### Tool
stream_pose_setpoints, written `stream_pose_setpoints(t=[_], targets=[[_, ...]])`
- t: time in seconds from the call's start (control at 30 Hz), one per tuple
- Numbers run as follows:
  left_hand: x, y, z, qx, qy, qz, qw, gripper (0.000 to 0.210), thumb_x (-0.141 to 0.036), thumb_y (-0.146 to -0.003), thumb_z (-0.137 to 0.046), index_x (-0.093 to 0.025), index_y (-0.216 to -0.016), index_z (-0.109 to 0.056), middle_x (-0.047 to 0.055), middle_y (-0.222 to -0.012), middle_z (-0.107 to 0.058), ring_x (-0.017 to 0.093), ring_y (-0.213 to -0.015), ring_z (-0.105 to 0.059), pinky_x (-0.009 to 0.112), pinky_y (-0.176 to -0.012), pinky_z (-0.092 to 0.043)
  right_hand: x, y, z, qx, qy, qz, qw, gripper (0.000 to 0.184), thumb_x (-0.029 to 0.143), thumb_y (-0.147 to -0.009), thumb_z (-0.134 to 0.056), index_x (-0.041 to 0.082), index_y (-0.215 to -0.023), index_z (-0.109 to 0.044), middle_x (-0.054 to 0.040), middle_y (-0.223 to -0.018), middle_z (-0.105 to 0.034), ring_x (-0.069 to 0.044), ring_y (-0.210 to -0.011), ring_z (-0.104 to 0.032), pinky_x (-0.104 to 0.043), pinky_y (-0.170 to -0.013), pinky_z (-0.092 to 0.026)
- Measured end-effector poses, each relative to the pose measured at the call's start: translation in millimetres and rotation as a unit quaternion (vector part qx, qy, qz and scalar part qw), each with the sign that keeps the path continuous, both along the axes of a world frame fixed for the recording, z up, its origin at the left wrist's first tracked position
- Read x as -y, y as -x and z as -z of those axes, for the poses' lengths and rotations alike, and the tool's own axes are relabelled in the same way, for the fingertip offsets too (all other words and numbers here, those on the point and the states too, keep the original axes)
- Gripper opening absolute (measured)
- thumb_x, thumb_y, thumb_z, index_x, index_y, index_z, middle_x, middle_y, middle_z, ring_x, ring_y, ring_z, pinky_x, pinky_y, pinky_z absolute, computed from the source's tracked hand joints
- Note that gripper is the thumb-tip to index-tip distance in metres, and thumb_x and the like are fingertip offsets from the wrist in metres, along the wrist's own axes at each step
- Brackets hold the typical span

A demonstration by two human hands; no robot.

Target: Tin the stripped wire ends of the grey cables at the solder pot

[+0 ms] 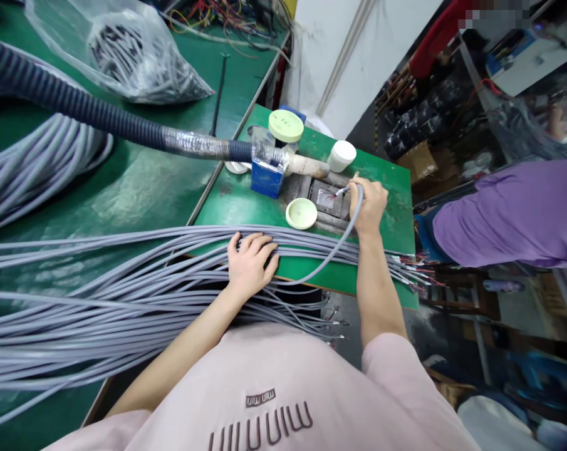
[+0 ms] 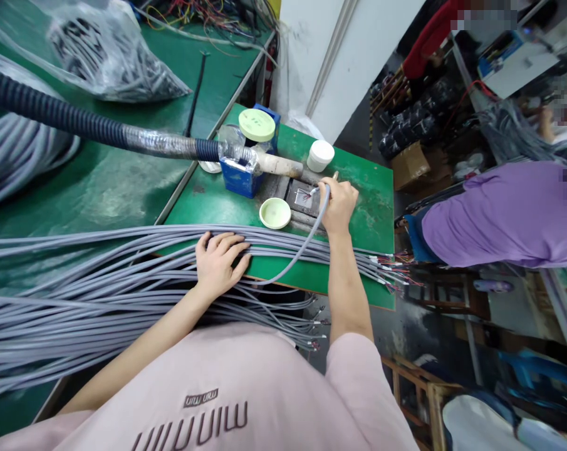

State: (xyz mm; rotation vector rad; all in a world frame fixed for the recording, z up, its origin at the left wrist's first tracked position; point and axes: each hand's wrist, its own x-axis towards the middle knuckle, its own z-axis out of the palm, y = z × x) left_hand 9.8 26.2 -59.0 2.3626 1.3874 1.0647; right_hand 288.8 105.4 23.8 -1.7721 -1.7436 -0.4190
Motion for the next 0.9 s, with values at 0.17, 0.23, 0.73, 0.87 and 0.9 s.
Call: stream_pose_setpoints(t=[0.17,0.23,0.73,0.87,0.9], targets=[[6,4,-19.0,0.164,0.070,0.035,0.983,0.015,-0.029,-0.087,-0.057,-0.022,-0.090,-0.070,0.004,-0.095,-0.074,0.022,-0.099,-0.065,0.048,-0.104,-0.036,65,28,-26.6,-0.008,-0.072,-0.097,0.993,0.024,0.034,-0.093,-0.048,0.023,-0.102,-0.069,-0.0062,-0.095,-0.072,-0.021,-0.089,-0.062,-0.038,-0.086,-0.045],[15,4,-37.4,0.282,0.140,0.084,0.945,0.019,-0.030,-0.088,-0.055,-0.019,-0.090,-0.070,0.007,-0.089,-0.074,0.019,-0.089,-0.066,0.038,-0.087,-0.050,90,41,-27.5,0.010,-0.071,-0.147,0.987,0.021,0.030,-0.091,-0.054,0.026,-0.106,-0.068,-0.0054,-0.103,-0.073,-0.021,-0.093,-0.063,-0.040,-0.087,-0.046],[36,-13,-67.4,0.365,0.492,0.188,0.768,0.046,-0.055,-0.084,-0.057,-0.012,-0.081,-0.073,0.002,-0.059,-0.062,0.009,-0.051,-0.050,0.020,-0.050,-0.042,181,97,7.3,0.044,-0.055,-0.349,0.934,0.027,0.016,-0.083,-0.063,0.038,-0.098,-0.072,0.0044,-0.103,-0.075,-0.016,-0.095,-0.064,-0.041,-0.098,-0.045],[41,-11,-68.1,0.387,0.496,0.206,0.749,0.041,-0.050,-0.085,-0.056,-0.013,-0.086,-0.073,0.002,-0.067,-0.064,0.008,-0.054,-0.050,0.020,-0.052,-0.043,183,99,9.0,0.037,-0.061,-0.355,0.932,0.023,0.016,-0.079,-0.068,0.033,-0.094,-0.072,0.0029,-0.097,-0.076,-0.018,-0.095,-0.064,-0.041,-0.097,-0.047],[42,-11,-68.0,0.390,0.496,0.209,0.747,0.040,-0.049,-0.086,-0.056,-0.013,-0.087,-0.073,0.002,-0.068,-0.065,0.008,-0.055,-0.050,0.020,-0.052,-0.043,184,99,9.1,0.036,-0.061,-0.355,0.932,0.023,0.016,-0.078,-0.069,0.033,-0.094,-0.072,0.0033,-0.097,-0.076,-0.018,-0.095,-0.064,-0.041,-0.097,-0.047]])
